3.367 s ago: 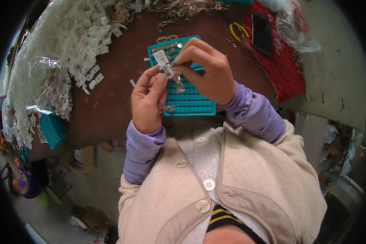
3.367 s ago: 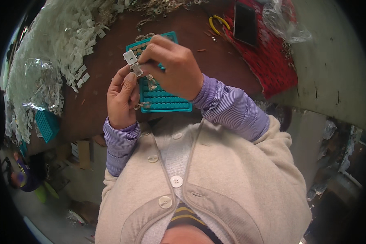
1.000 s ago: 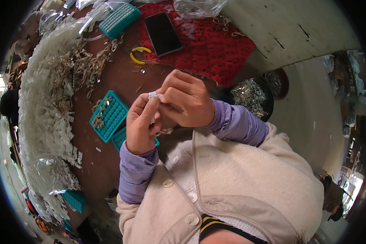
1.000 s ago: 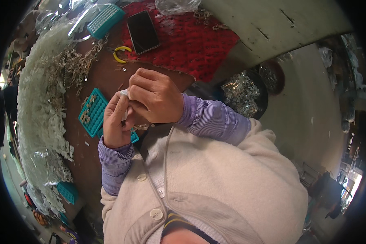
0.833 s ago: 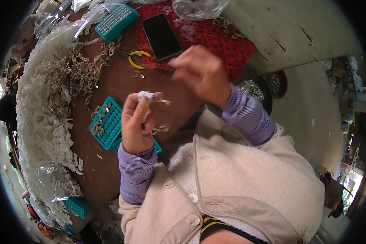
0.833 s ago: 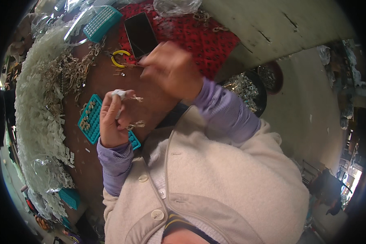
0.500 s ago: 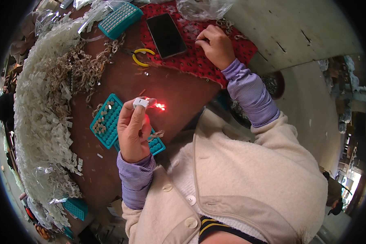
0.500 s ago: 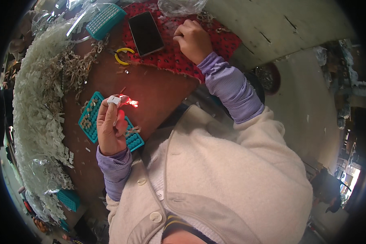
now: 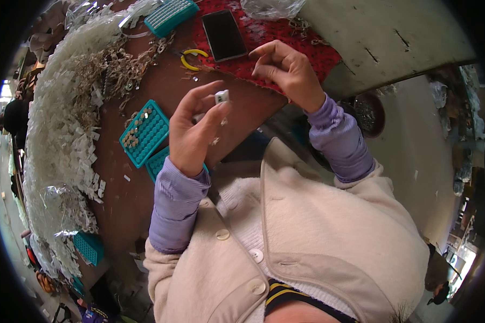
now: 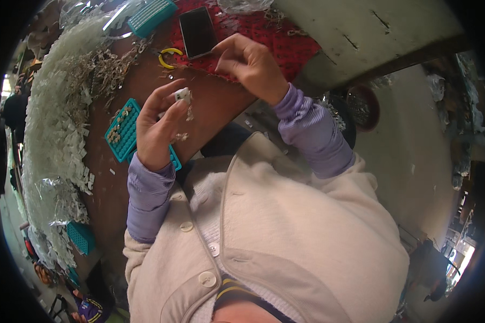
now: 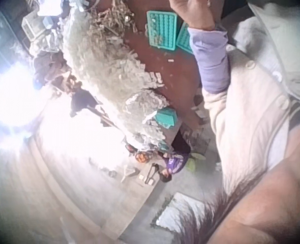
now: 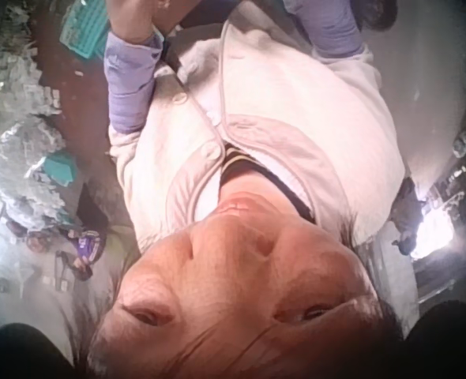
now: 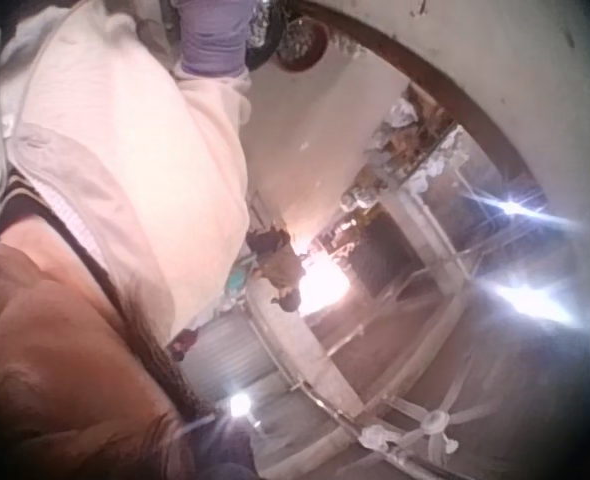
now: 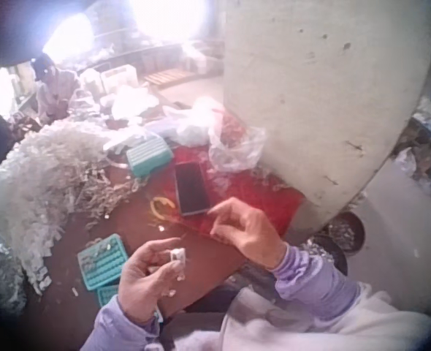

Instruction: The person assembles small white LED modules by inserting round components into slots and testing each unit with a phone flashlight. They repeat this process for multiple modules, placing finished units into a teal tray.

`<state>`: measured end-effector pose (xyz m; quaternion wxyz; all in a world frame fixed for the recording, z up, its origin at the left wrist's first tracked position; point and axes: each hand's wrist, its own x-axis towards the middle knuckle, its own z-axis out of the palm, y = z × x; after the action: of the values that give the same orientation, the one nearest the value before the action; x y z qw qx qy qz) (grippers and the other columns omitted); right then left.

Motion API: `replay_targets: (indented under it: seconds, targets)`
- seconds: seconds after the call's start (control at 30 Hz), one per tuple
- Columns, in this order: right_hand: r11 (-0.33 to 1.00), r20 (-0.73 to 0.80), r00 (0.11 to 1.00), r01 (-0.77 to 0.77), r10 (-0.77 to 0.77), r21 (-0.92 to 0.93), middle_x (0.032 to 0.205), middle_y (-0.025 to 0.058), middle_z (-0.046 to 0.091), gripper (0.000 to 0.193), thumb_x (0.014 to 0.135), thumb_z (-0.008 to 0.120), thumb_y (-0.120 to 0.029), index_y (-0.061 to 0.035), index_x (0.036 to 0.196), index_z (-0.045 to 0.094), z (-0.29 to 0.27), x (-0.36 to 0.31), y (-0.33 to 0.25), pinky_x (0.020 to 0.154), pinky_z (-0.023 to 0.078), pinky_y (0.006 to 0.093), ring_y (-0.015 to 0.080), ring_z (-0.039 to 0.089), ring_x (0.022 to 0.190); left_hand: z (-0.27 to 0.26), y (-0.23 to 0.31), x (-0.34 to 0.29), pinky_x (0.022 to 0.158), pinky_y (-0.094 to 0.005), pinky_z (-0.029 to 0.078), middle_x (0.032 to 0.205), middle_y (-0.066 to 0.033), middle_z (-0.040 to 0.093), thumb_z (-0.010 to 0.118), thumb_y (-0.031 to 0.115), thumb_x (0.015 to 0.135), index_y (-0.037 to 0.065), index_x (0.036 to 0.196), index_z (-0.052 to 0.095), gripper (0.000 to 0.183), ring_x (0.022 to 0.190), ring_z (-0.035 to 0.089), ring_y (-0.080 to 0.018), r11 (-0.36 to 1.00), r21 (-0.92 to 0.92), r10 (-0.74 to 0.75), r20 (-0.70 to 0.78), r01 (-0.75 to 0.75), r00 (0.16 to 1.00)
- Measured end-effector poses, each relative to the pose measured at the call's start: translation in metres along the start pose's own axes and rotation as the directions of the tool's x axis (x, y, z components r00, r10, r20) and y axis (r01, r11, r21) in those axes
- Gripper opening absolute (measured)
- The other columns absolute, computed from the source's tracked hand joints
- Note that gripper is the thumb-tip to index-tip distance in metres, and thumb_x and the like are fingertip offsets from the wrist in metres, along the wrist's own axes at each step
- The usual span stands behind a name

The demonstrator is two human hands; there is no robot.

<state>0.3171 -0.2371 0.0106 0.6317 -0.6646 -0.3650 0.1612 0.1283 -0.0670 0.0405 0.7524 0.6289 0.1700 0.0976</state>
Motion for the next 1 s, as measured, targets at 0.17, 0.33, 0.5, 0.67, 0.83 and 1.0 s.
replay_targets:
  seconds: [0.17, 0.33, 0.5, 0.67, 0.83, 1.0]
  targets:
    - [0.991, 0.05, 0.999, -0.026, 0.02, 0.13, 0.099, 0.0044, 0.073, 0.021, 0.099, 0.069, 0.003, 0.0002, 0.119, 0.065, 0.041, -0.025, -0.034, 0.085, 0.056, 0.0251, 0.009, 0.069, 0.094, 0.003, -0.005, 0.0, 0.069, -0.0175, 0.05, 0.103, 0.0006, 0.072, 0.076, 0.006, 0.097, 0.003, 0.127, 0.067, 0.031, 0.086, 0.062, -0.002, 0.97, 0.169, 0.165, 0.061, -0.173, 0.984]
    - [0.946, 0.061, 0.991, -0.129, 0.116, 0.296, 0.102, 0.0035, 0.069, 0.005, 0.1, 0.07, 0.0, 0.0013, 0.105, 0.069, 0.071, -0.035, -0.048, 0.084, 0.053, 0.0249, 0.008, 0.065, 0.094, -0.012, -0.003, -0.022, 0.062, -0.0147, 0.042, 0.099, 0.0007, 0.071, 0.077, 0.006, 0.097, 0.004, 0.12, 0.066, 0.025, 0.076, 0.058, 0.0013, 0.992, -0.099, 0.081, -0.005, -0.081, 0.997]
    - [0.944, -0.036, 0.948, 0.311, -0.317, -0.114, 0.098, 0.0076, 0.068, 0.008, 0.091, 0.074, 0.0, -0.0016, 0.095, 0.067, 0.095, -0.031, -0.055, 0.084, 0.054, 0.031, 0.0178, 0.067, 0.092, -0.035, 0.0, -0.041, 0.05, -0.0182, 0.028, 0.091, 0.005, 0.069, 0.056, 0.017, 0.112, -0.001, 0.142, 0.063, 0.036, 0.057, 0.037, 0.0014, 0.969, -0.244, 0.039, -0.021, -0.043, 0.999]
    - [0.759, 0.09, 0.807, 0.581, -0.583, -0.292, 0.095, 0.0094, 0.067, 0.017, 0.082, 0.078, -0.003, -0.0039, 0.09, 0.062, 0.111, -0.017, -0.058, 0.082, 0.053, 0.0397, 0.0288, 0.067, 0.089, -0.05, -0.002, -0.049, 0.053, -0.0167, 0.029, 0.09, 0.005, 0.07, 0.064, 0.018, 0.108, 0.001, 0.136, 0.069, 0.033, 0.062, 0.041, 0.0025, 0.984, -0.169, 0.05, -0.077, -0.063, 0.996]
    - [0.747, 0.192, 0.8, 0.599, -0.568, -0.288, 0.091, 0.0081, 0.064, 0.017, 0.082, 0.078, -0.003, -0.0048, 0.088, 0.062, 0.113, -0.01, -0.057, 0.079, 0.051, 0.0415, 0.0295, 0.065, 0.087, -0.058, -0.002, -0.044, 0.065, -0.0166, 0.04, 0.096, 0.0024, 0.072, 0.074, 0.017, 0.103, 0.001, 0.128, 0.073, 0.031, 0.076, 0.054, 0.0001, 0.993, -0.105, 0.044, -0.055, -0.05, 0.997]
    - [0.777, 0.297, 0.815, 0.571, -0.497, -0.265, 0.096, 0.01, 0.067, 0.017, 0.082, 0.083, -0.009, -0.0036, 0.089, 0.067, 0.11, 0.012, -0.051, 0.081, 0.054, 0.0416, 0.0305, 0.066, 0.089, -0.068, -0.012, -0.032, 0.068, -0.0183, 0.044, 0.095, 0.0023, 0.072, 0.073, 0.014, 0.103, 0.0, 0.12, 0.071, 0.023, 0.081, 0.058, -0.0024, 0.957, -0.288, 0.029, -0.061, -0.045, 0.998]
